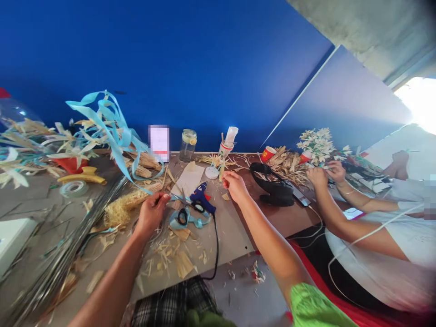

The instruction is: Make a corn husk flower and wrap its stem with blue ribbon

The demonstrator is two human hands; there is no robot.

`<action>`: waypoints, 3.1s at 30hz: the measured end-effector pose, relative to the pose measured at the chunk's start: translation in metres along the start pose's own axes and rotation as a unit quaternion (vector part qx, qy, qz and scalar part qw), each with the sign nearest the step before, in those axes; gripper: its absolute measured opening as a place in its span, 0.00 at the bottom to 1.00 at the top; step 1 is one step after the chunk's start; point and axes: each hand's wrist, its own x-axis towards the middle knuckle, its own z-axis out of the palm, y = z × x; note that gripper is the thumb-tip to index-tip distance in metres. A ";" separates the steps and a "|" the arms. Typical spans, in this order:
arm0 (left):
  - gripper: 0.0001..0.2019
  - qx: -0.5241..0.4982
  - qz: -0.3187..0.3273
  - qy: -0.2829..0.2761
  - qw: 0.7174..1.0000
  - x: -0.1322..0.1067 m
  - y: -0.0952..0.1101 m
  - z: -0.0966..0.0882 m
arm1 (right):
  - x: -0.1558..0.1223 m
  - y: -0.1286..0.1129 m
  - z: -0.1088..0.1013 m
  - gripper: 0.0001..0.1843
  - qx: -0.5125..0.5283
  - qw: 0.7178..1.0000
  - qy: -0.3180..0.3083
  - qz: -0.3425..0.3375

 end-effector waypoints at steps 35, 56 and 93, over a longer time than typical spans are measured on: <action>0.09 0.142 0.140 0.246 0.948 0.011 -0.005 -0.016 | -0.055 0.028 0.075 0.10 -0.366 0.828 -0.261 -0.335; 0.08 -0.386 0.073 0.016 0.920 0.010 0.010 -0.021 | -0.074 0.000 0.076 0.13 0.260 0.907 -0.329 -0.047; 0.04 -0.159 0.169 0.050 0.971 -0.004 0.000 0.017 | -0.062 -0.007 0.065 0.29 0.331 0.870 -0.344 -0.121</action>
